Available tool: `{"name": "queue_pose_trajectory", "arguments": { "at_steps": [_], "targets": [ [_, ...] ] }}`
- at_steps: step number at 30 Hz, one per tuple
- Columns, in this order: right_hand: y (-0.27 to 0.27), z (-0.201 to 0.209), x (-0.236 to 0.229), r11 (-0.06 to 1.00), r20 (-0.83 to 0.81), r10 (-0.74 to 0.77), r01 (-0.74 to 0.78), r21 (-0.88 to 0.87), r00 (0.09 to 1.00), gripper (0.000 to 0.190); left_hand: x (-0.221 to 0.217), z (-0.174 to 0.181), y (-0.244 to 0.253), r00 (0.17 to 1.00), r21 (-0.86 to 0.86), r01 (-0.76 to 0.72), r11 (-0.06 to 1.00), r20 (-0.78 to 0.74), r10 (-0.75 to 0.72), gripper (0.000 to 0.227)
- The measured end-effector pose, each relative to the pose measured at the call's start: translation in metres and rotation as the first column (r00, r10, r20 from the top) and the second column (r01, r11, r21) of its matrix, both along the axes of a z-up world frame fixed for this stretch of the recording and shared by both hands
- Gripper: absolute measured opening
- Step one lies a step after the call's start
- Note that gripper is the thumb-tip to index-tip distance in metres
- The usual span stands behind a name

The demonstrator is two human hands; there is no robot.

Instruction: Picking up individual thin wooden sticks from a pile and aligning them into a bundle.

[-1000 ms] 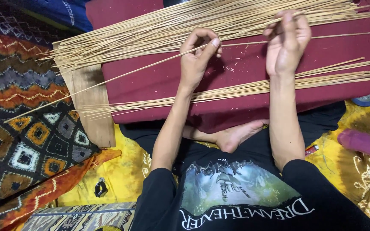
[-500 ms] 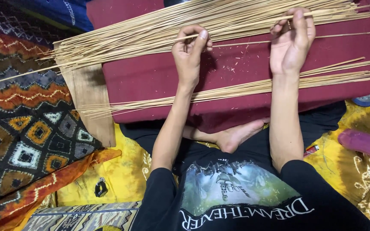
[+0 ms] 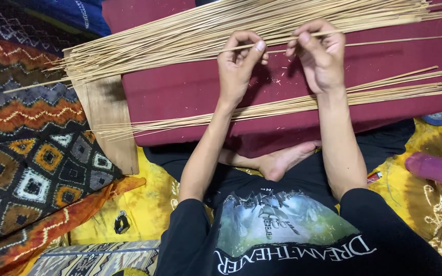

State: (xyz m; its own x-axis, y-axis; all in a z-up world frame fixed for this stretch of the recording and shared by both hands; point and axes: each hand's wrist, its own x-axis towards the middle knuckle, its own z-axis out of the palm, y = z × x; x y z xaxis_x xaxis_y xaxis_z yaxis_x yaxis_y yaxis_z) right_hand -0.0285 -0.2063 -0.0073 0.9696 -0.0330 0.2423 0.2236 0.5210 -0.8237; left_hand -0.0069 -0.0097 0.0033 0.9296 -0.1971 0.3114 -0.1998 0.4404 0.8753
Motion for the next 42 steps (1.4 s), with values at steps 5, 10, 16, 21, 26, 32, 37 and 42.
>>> {"name": "queue_pose_trajectory", "arguments": {
  "at_steps": [5,10,16,21,26,32,37,42],
  "targets": [
    [-0.025,-0.014,0.003,0.974,0.028,-0.214,0.212,0.076,0.976,0.007,0.005,-0.007,0.002,0.998,-0.052,-0.056,0.997,0.022,0.057,0.013],
    [-0.035,-0.007,-0.001,0.902,-0.042,-0.401,0.402,0.157,0.915,0.015,0.006,-0.003,0.005,0.995,-0.1,-0.098,0.99,0.018,0.1,0.013],
    [-0.025,-0.015,0.002,0.959,0.056,-0.279,0.275,0.069,0.959,0.01,0.006,-0.006,0.004,0.998,-0.06,-0.036,0.998,0.04,0.038,0.014],
    [0.004,0.006,-0.003,0.999,0.061,-0.051,0.052,-0.013,0.997,0.011,-0.002,0.008,0.001,0.998,-0.001,0.057,0.998,-0.011,-0.057,0.013],
    [-0.001,0.003,-0.003,1.0,0.014,-0.013,0.013,-0.016,1.0,0.011,-0.005,0.014,0.003,0.998,-0.011,0.057,0.998,-0.012,-0.057,0.011],
    [-0.035,-0.01,0.001,0.928,-0.006,-0.357,0.356,0.108,0.934,0.012,-0.002,0.011,0.007,1.0,-0.035,0.015,0.999,-0.007,-0.015,0.012],
    [-0.038,-0.009,-0.002,0.891,-0.02,-0.446,0.446,0.083,0.895,0.025,-0.001,0.006,0.005,1.0,-0.045,0.02,0.999,-0.021,-0.021,0.014],
    [-0.011,0.006,-0.007,0.969,0.022,-0.234,0.235,-0.08,0.972,0.024,-0.003,0.008,0.004,0.999,-0.037,0.028,0.999,-0.027,-0.029,0.014]
  ]
}}
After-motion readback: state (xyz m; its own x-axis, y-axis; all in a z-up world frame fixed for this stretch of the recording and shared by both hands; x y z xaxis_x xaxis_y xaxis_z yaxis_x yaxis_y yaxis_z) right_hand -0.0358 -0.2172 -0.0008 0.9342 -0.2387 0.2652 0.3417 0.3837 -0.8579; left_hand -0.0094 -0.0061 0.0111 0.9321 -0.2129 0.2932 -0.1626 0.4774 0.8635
